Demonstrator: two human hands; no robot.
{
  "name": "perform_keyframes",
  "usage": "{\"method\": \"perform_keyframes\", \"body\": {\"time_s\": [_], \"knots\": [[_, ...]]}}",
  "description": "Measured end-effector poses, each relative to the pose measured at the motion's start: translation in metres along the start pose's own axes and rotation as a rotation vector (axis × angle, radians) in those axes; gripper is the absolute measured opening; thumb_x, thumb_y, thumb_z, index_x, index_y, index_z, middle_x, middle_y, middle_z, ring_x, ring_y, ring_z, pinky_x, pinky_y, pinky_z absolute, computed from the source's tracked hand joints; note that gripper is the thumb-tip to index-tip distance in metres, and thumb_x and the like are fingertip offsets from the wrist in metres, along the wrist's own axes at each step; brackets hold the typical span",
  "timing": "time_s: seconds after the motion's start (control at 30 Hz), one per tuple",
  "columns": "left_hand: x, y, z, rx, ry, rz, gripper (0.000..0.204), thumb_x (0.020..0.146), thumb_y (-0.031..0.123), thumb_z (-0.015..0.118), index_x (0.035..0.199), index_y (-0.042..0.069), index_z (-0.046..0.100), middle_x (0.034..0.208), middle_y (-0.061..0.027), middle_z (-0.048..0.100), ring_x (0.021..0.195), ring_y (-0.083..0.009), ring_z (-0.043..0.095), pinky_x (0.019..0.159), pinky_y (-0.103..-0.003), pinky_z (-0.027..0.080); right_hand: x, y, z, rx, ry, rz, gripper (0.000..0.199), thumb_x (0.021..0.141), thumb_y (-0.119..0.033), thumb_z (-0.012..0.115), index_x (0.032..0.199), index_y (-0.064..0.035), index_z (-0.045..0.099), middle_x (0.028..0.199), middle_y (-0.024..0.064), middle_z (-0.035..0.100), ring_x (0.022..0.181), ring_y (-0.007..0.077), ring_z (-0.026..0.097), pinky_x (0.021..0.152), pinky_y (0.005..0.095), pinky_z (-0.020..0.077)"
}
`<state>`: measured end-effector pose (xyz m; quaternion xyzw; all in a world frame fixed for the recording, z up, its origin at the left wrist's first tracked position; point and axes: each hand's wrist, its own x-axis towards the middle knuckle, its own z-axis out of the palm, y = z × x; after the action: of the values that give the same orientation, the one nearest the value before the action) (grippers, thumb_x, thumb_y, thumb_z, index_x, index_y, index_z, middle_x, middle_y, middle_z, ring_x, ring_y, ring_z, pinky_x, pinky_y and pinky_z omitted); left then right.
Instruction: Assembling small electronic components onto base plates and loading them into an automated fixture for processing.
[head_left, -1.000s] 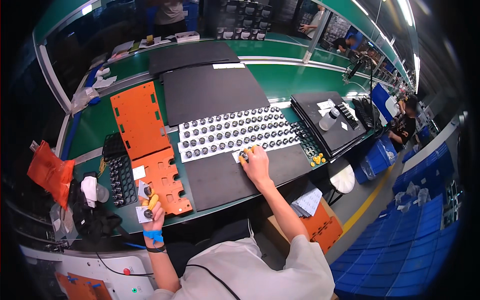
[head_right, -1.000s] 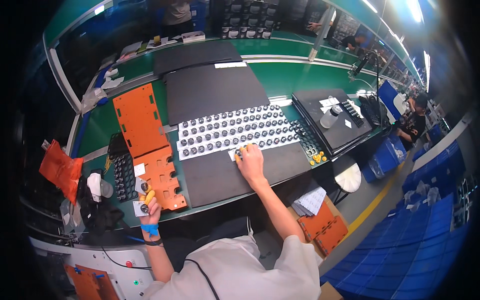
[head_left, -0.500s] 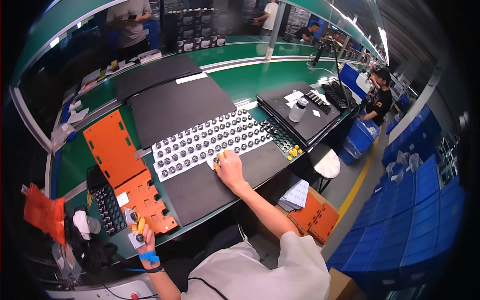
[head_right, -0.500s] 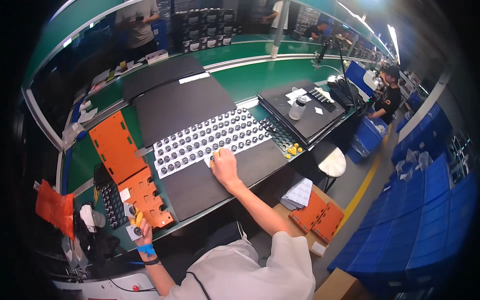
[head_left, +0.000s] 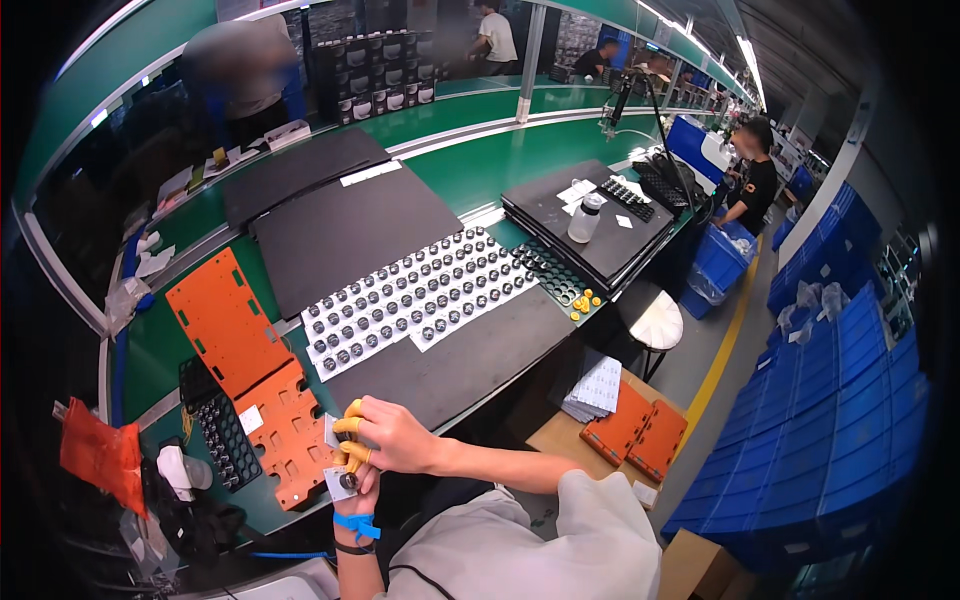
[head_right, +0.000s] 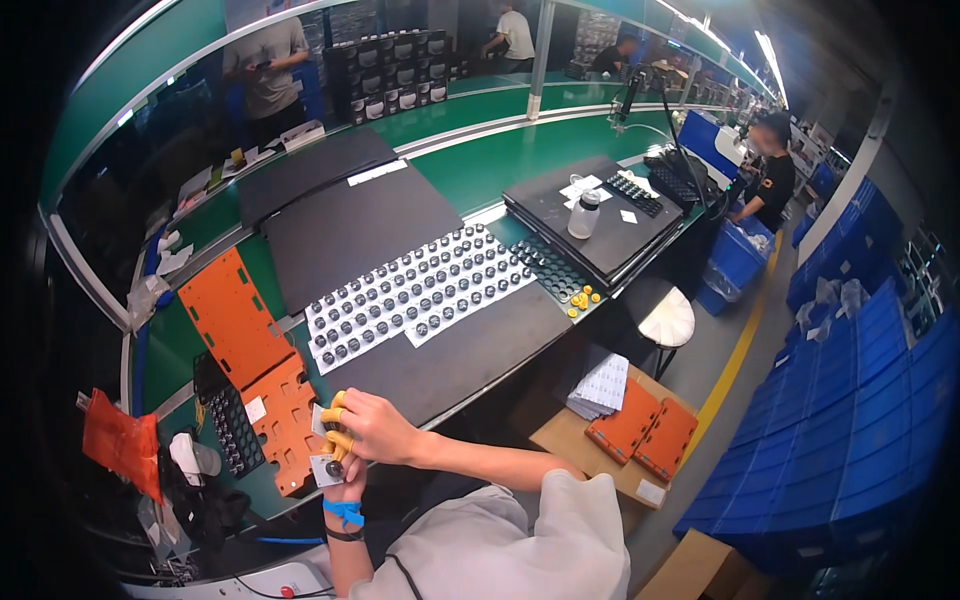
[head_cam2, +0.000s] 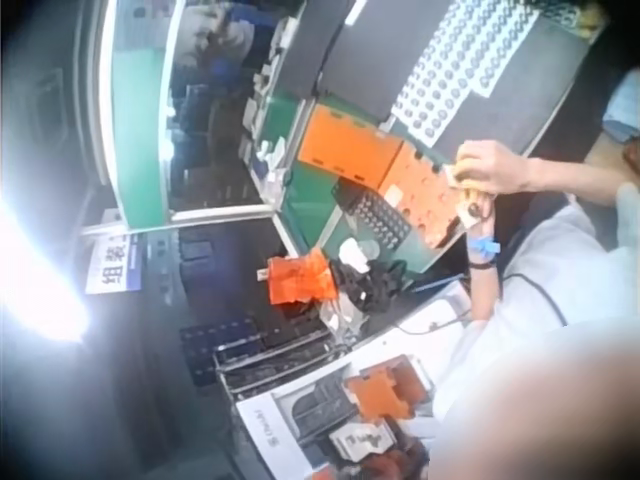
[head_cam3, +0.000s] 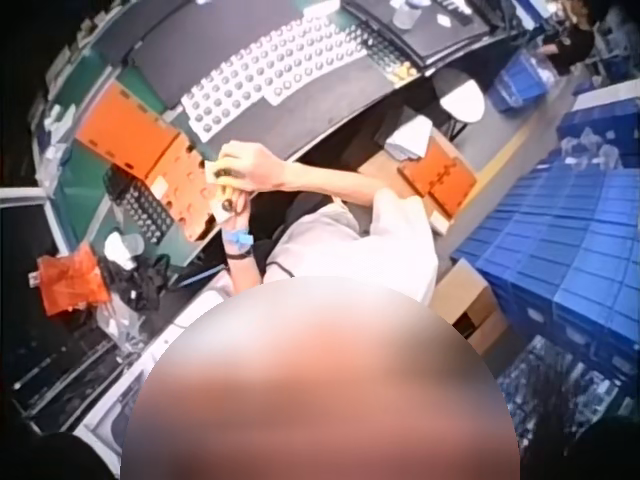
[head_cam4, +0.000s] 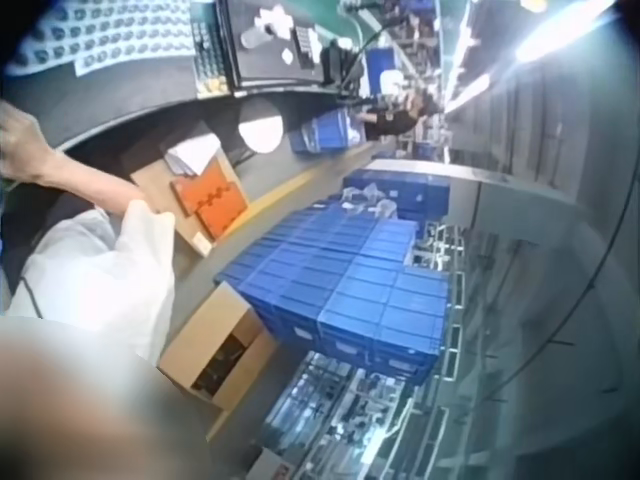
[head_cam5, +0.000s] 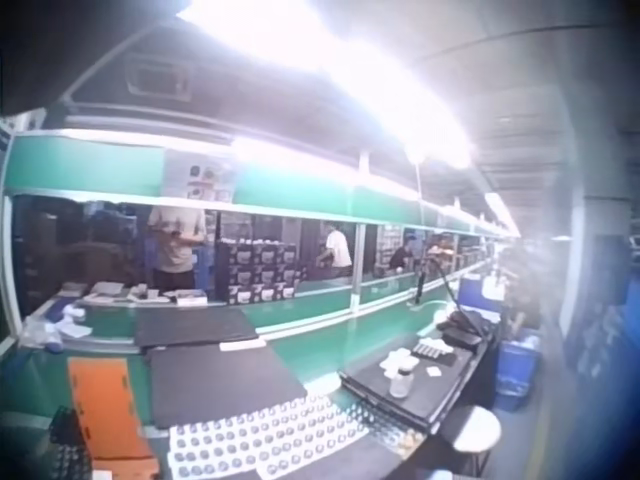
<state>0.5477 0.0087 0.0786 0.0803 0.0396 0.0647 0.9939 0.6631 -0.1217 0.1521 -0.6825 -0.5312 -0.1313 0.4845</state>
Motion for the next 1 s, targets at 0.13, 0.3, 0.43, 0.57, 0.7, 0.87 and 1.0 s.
{"method": "perform_keyframes", "body": {"time_s": [0.13,0.3,0.43,0.57,0.7,0.87,1.0], "knots": [[0.0,-0.001,-0.005,-0.057,0.053,-0.072,0.03,0.105,0.027,0.047,0.124,0.004,0.054,0.082,-0.0045,0.056,0.051,-0.011,0.041,0.043,-0.024,0.036,-0.01,-0.005,-0.002,0.094,-0.001,0.197,0.029,0.082,-0.009,0.075,0.107,0.0008,0.064,0.097,0.0127,0.061,0.09,0.0322,0.061,0.076,0.0398,0.0537],[0.012,0.005,-0.014,0.186,0.085,-0.205,0.033,0.106,0.028,0.047,0.129,0.004,0.053,0.076,-0.0035,0.054,0.049,-0.0105,0.042,0.042,-0.024,0.037,-0.022,0.002,-0.005,0.017,0.048,0.209,0.029,0.082,-0.008,0.076,0.108,-0.0002,0.064,0.096,0.0129,0.064,0.087,0.0317,0.063,0.075,0.0396,0.0537],[0.021,0.016,0.004,0.656,0.199,-0.19,0.03,0.109,0.033,0.043,0.12,0.008,0.054,0.069,-0.0007,0.048,0.047,-0.0098,0.04,0.04,-0.022,0.034,-0.015,0.008,-0.021,-0.002,0.195,0.196,0.027,0.079,-0.003,0.075,0.105,-0.0025,0.065,0.089,0.011,0.066,0.084,0.0296,0.064,0.073,0.038,0.0536],[0.026,0.035,0.027,0.725,0.123,-0.098,0.028,0.11,0.03,0.044,0.119,0.006,0.055,0.067,0.001,0.044,0.046,-0.0068,0.039,0.038,-0.02,0.031,-0.016,0.031,-0.043,-0.253,0.133,0.238,0.025,0.076,-0.005,0.073,0.099,-0.0001,0.063,0.091,0.0139,0.06,0.087,0.0322,0.059,0.074,0.0413,0.0519],[0.036,0.05,0.025,0.815,0.276,0.115,0.026,0.11,0.026,0.043,0.118,0.005,0.057,0.069,0.0,0.047,0.047,-0.0067,0.04,0.037,-0.02,0.031,-0.044,0.077,-0.042,-0.421,0.014,0.288,0.028,0.075,-0.007,0.074,0.1,-0.0012,0.064,0.092,0.0133,0.059,0.09,0.0326,0.058,0.077,0.0413,0.0508],[0.041,0.063,-0.001,0.66,0.206,0.138,0.031,0.109,0.026,0.042,0.126,0.003,0.055,0.074,-0.0025,0.05,0.05,-0.0087,0.043,0.039,-0.021,0.034,-0.06,0.103,-0.043,-0.415,0.04,0.388,0.031,0.077,-0.009,0.079,0.103,-0.0009,0.064,0.092,0.0132,0.058,0.09,0.0329,0.057,0.078,0.0428,0.0492],[0.04,0.066,-0.006,0.647,0.17,0.104,0.032,0.11,0.028,0.041,0.122,0.002,0.056,0.072,-0.0021,0.049,0.05,-0.0084,0.044,0.039,-0.021,0.034,-0.061,0.114,-0.037,-0.398,0.043,0.465,0.029,0.078,-0.014,0.081,0.098,-0.002,0.064,0.095,0.0126,0.058,0.093,0.0328,0.056,0.081,0.043,0.0477]]}}
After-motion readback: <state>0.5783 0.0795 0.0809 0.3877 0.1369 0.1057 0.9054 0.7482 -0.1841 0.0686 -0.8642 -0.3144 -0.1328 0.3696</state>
